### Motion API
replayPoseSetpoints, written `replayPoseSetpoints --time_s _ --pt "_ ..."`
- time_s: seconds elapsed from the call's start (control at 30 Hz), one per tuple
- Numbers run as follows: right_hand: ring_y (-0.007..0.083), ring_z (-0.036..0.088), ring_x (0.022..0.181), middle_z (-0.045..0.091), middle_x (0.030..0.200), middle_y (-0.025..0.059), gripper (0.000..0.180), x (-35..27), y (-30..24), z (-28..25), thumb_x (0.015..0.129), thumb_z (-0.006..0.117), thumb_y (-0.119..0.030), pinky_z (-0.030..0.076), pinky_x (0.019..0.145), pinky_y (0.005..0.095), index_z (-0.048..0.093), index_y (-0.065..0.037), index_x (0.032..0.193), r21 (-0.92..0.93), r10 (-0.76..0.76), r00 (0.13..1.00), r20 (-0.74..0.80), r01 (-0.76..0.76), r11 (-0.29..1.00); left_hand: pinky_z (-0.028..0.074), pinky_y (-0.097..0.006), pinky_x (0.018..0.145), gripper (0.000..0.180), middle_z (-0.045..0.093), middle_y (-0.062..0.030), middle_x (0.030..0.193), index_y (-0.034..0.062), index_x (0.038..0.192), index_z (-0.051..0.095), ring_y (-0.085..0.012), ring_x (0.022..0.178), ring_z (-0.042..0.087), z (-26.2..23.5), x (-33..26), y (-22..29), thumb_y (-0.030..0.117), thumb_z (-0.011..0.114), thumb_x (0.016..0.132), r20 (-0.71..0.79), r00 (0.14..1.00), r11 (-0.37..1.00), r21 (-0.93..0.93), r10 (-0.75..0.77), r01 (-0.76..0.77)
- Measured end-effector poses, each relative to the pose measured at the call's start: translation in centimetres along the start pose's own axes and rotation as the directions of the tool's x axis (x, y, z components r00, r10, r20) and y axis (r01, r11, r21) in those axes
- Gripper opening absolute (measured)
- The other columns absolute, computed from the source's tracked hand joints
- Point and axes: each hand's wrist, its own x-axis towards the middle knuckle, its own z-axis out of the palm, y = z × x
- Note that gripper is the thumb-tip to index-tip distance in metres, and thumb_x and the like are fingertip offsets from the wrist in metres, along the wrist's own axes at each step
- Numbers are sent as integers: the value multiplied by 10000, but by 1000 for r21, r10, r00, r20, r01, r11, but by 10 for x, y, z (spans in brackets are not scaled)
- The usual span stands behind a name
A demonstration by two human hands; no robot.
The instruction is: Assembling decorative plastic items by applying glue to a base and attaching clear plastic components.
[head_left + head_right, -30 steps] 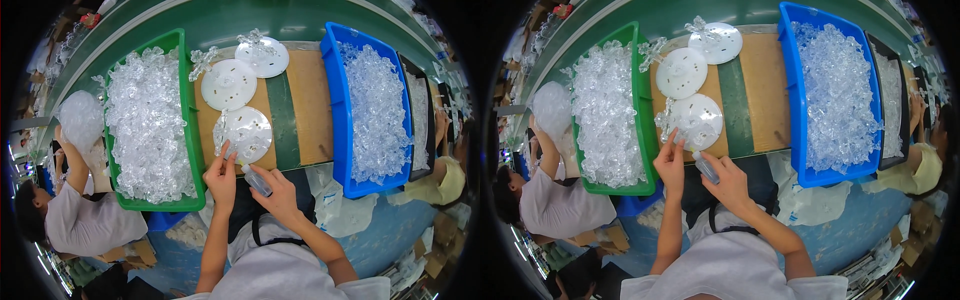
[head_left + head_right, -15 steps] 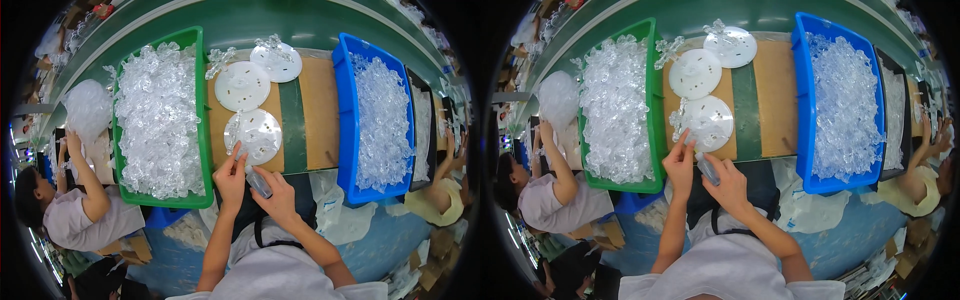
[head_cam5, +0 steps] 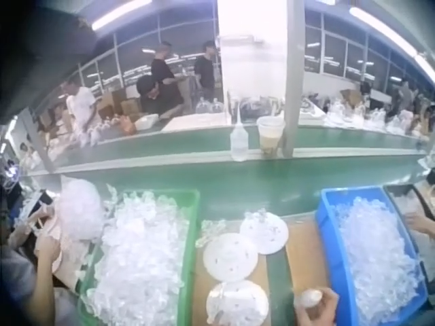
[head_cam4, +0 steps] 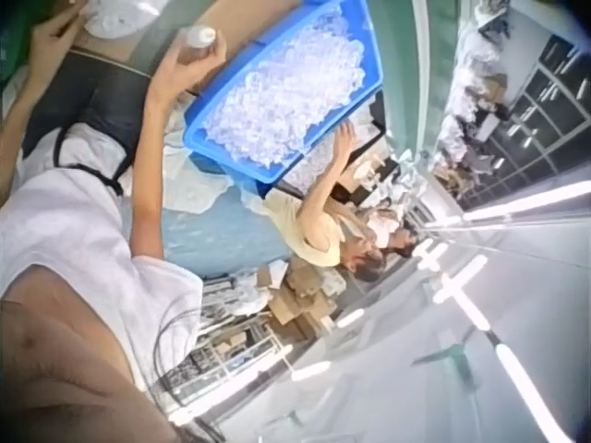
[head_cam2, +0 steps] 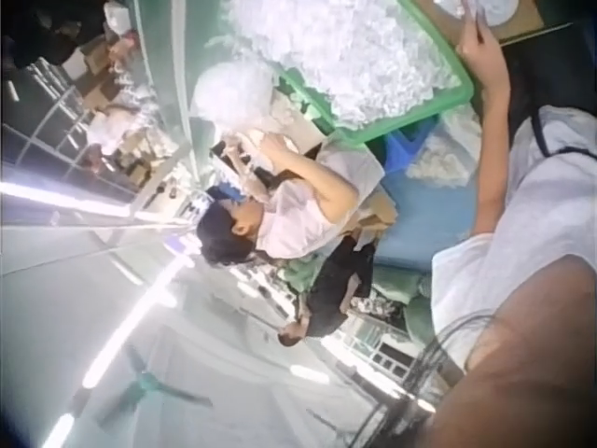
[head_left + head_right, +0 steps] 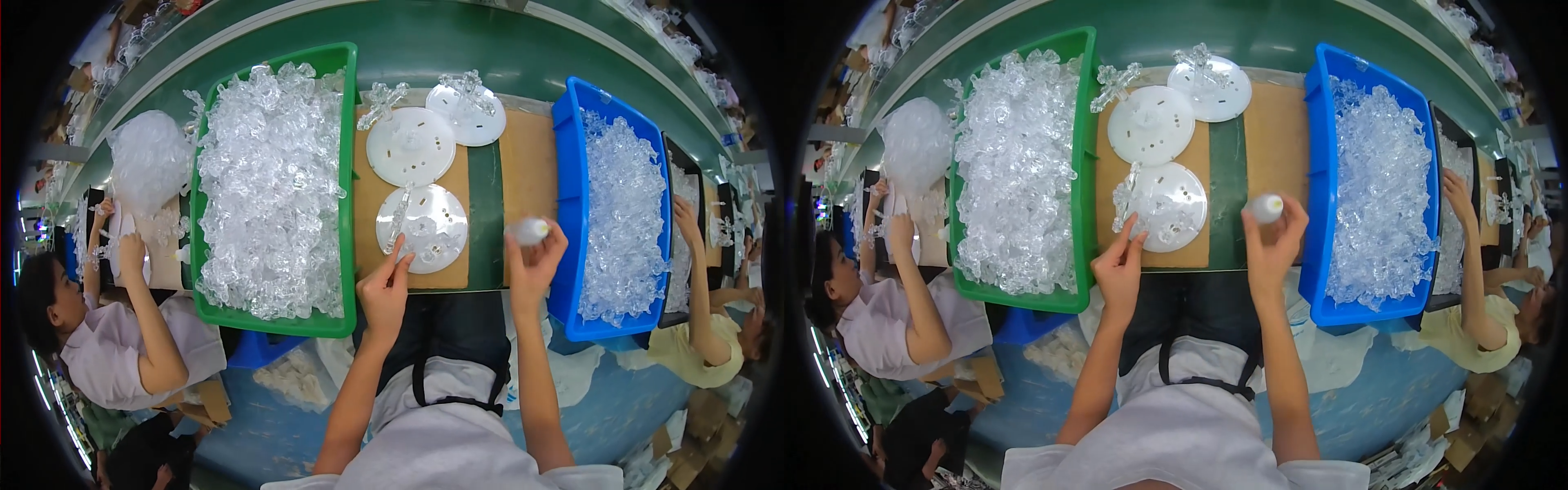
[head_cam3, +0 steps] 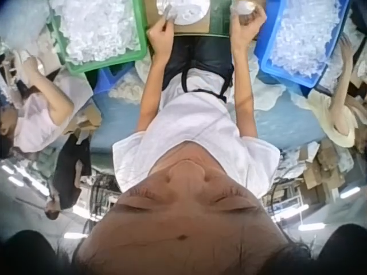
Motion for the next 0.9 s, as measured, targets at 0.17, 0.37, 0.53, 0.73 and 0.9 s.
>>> replayPoseSetpoints --time_s 0.17,0.37,0.53,0.73,0.9 --pt "250 483 1165 453 1263 190 664 18 35 -2 758 692 32 397 987 350 288 -32 1281 -45 -166 986 17 167 985 310 -216 468 381 380 -2 562 61 1200 595 -51 522 341 6 -6 -8 17 645 826 11 999 999 -4 36 -36" --pt "289 437 1246 437 1332 168 722 -23 -38 -30 744 668 48 391 994 370 314 -59 1365 -473 -97 986 134 150 868 327 -265 428 398 446 -33 583 56 1194 597 -118 464 394 -21 -48 -17 56 681 804 16 978 978 21 209 -209" --pt "288 552 1101 573 1172 128 419 20 -150 43 690 618 6 461 896 371 614 -98 1096 -185 -452 414 790 864 468 333 -266 436 346 461 -45 592 46 1146 622 -133 460 411 -28 -54 -21 19 656 803 72 972 974 -23 225 -224" --pt "194 617 838 626 896 10 190 73 -142 63 720 586 -115 512 648 312 623 -92 905 170 -91 -156 984 971 166 334 -278 432 304 463 -53 583 36 1106 640 -146 445 411 -24 -50 -15 16 643 803 93 959 962 -83 267 -260" --pt "212 653 737 669 862 73 176 177 -238 -1 699 650 -51 519 647 290 667 -69 874 -129 -364 273 890 919 374 371 -298 452 265 506 -86 624 27 1071 644 -189 482 472 -24 -41 -9 23 636 806 70 970 973 -13 231 -231"
